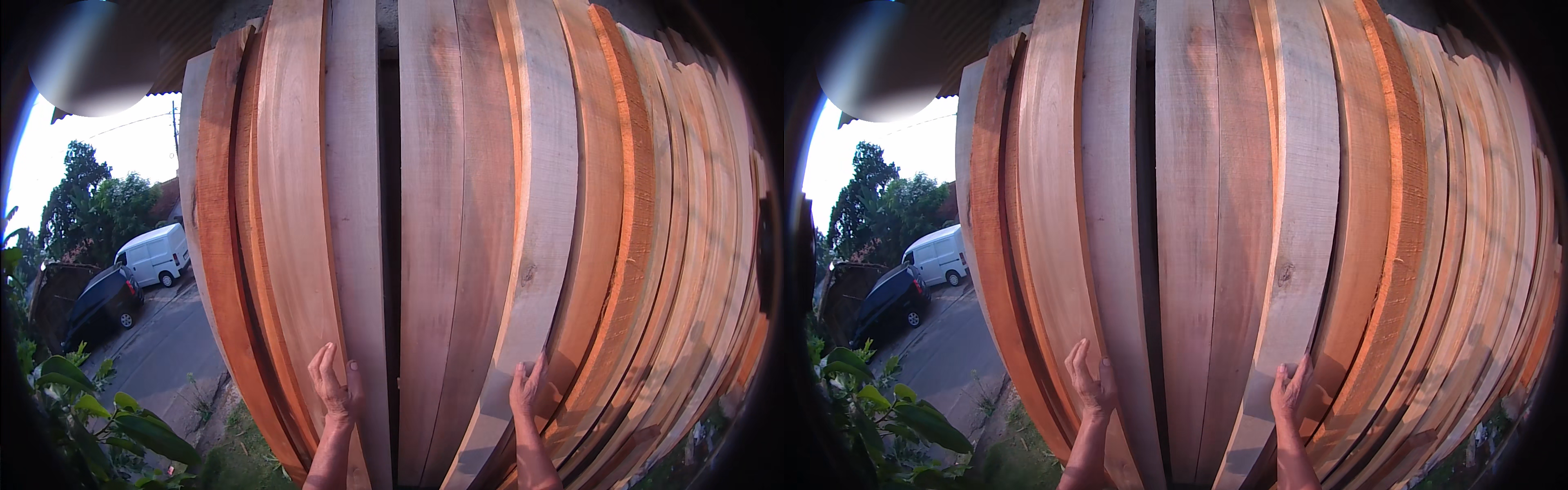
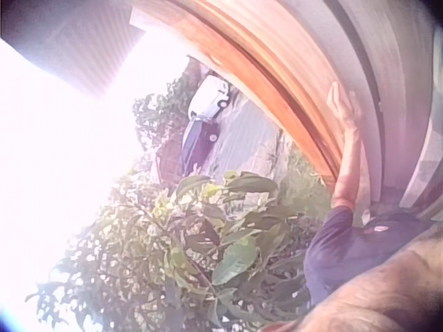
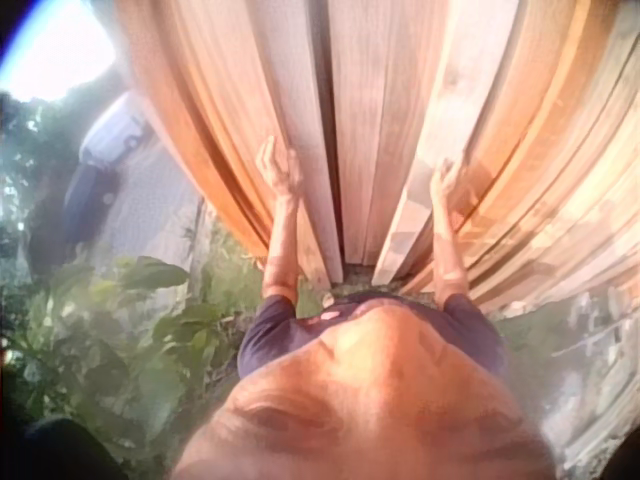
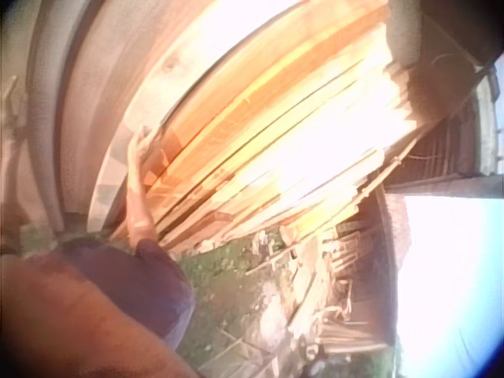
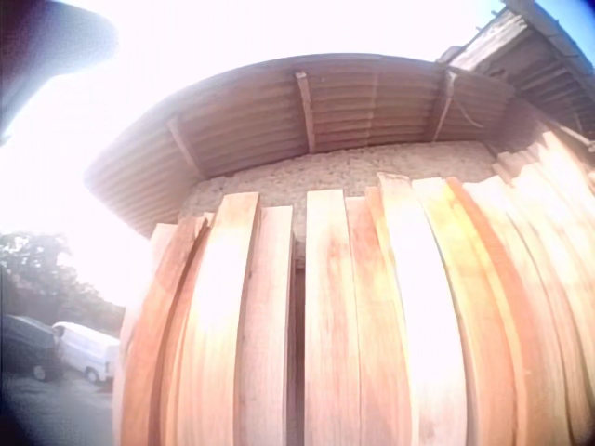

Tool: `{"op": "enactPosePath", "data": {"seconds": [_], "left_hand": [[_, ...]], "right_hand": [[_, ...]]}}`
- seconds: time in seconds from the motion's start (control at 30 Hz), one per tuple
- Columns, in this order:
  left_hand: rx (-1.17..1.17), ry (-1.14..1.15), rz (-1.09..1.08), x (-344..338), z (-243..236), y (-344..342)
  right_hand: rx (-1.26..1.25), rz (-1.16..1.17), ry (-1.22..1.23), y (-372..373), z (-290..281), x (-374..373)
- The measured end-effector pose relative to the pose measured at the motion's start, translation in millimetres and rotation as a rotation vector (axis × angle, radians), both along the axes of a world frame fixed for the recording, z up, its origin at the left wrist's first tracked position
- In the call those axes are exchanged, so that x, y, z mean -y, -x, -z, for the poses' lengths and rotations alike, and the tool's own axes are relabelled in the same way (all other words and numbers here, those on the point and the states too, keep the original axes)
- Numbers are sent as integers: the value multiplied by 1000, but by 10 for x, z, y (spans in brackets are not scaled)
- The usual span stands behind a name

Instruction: The person cuts a wooden plank with a hand saw, measures it with a tape measure, and stacks it with other planks. The person repeats measuring and handling of planks while sitting on the ground.

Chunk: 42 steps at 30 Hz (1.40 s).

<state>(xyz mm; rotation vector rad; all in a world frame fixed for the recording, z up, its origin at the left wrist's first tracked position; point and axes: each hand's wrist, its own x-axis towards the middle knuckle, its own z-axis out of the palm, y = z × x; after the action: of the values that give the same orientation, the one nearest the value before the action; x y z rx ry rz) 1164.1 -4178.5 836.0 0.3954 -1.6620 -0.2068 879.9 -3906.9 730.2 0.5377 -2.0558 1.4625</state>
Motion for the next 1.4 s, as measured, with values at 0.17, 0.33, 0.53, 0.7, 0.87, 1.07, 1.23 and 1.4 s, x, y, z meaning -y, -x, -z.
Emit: {"op": "enactPosePath", "data": {"seconds": [0.17, 0.33, 0.53, 0.7, 0.87, 1.07, 1.23, 1.4], "left_hand": [[245, -272, 400, -476, 173, 1017], [135, -533, 333, -260, 94, 1657], [147, -1115, 569, -26, 151, 1774], [110, -893, 452, 71, 328, 1728], [105, -883, 391, -119, 317, 1571], [85, -933, 585, -192, 286, 1327], [153, -851, 566, -294, 338, 1096], [245, -811, 602, -503, 433, 710]], "right_hand": [[-83, 88, 15, 72, 196, 74], [-171, 116, -23, 141, 239, 54], [-196, 82, -39, 186, 278, 11], [-213, 71, -65, 213, 324, -7], [-207, 81, -42, 259, 368, 35], [-191, 68, -31, 328, 463, 16], [-123, 62, -58, 339, 436, -17], [-45, 50, -183, -69, -52, -138]]}}
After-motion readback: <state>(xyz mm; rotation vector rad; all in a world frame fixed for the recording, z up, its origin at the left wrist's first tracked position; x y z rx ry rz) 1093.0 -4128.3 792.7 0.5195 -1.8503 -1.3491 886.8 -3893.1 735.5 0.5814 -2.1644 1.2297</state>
